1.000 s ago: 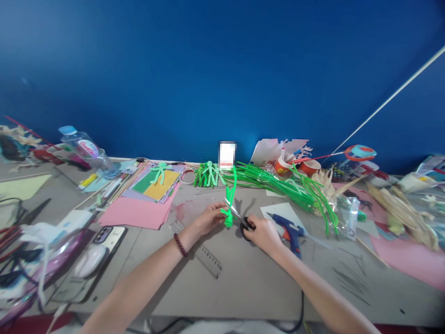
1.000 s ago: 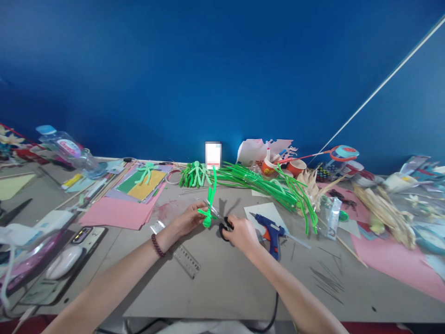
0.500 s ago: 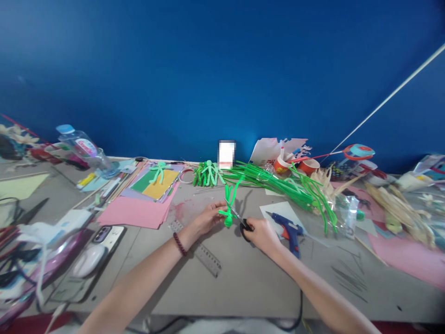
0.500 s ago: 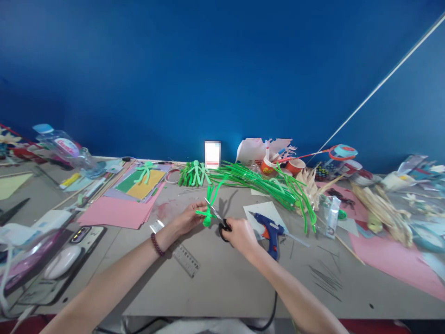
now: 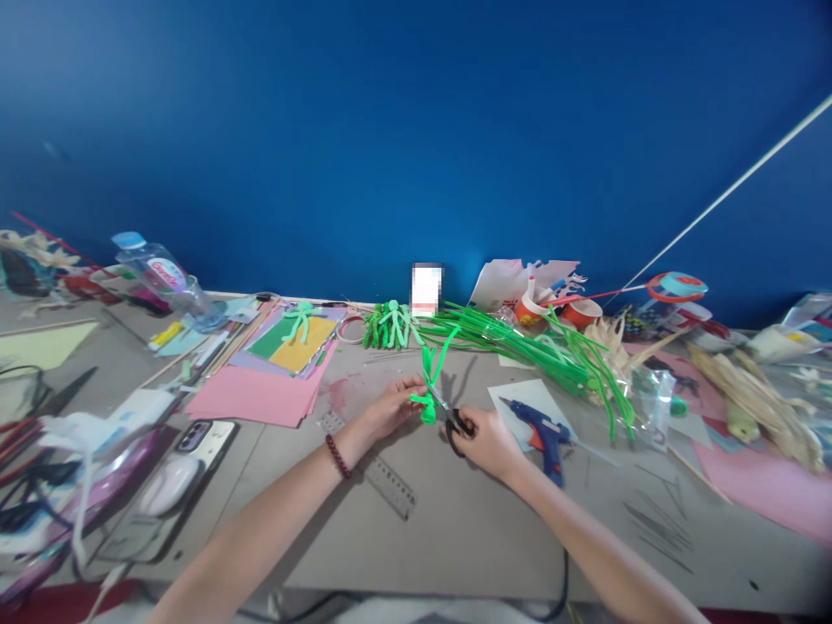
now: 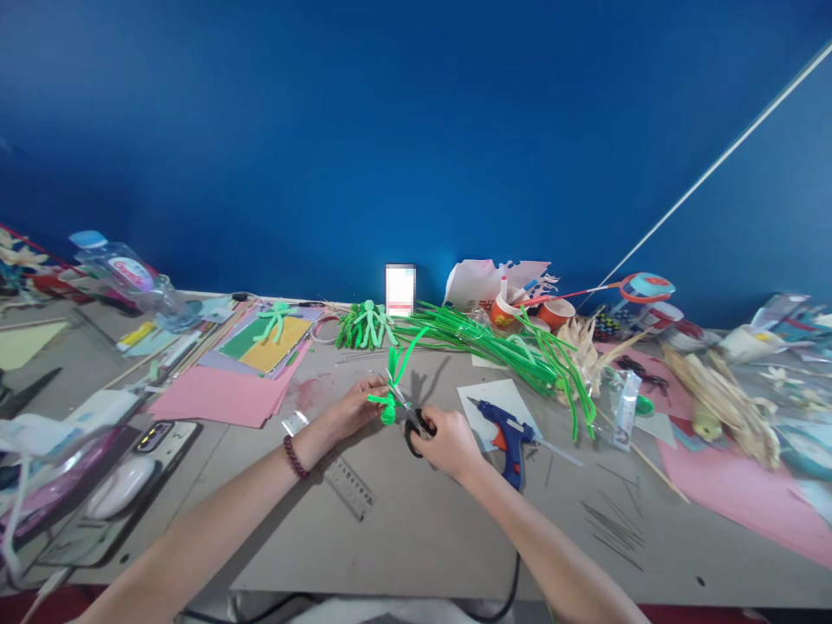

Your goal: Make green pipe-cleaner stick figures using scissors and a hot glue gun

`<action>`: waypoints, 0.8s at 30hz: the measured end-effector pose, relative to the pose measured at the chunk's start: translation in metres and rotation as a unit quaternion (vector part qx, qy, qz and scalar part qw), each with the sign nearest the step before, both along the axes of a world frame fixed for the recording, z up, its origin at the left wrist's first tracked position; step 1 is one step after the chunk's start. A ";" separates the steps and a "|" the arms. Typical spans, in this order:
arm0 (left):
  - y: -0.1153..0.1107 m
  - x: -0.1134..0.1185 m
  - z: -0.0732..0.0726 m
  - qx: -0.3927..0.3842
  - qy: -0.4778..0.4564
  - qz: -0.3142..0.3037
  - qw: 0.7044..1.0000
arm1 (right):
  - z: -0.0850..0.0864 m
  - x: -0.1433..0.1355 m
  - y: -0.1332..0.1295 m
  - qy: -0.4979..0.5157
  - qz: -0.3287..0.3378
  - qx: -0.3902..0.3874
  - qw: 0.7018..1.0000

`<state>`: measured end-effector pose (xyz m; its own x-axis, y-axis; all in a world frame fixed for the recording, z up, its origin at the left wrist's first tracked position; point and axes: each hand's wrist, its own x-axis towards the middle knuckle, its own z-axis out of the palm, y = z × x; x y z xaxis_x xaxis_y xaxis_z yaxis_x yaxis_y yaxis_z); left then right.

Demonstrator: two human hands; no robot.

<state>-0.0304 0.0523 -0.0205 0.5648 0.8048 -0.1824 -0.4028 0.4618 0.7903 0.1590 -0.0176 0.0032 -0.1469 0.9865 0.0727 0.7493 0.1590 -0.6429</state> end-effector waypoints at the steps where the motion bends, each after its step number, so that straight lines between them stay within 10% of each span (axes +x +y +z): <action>1: 0.000 0.000 0.000 -0.002 0.001 0.000 1.000 | 0.000 0.000 0.001 0.003 -0.001 0.001 1.000; 24: -0.004 0.001 0.005 -0.015 -0.029 0.028 0.999 | -0.003 0.001 0.001 0.087 0.001 -0.048 0.995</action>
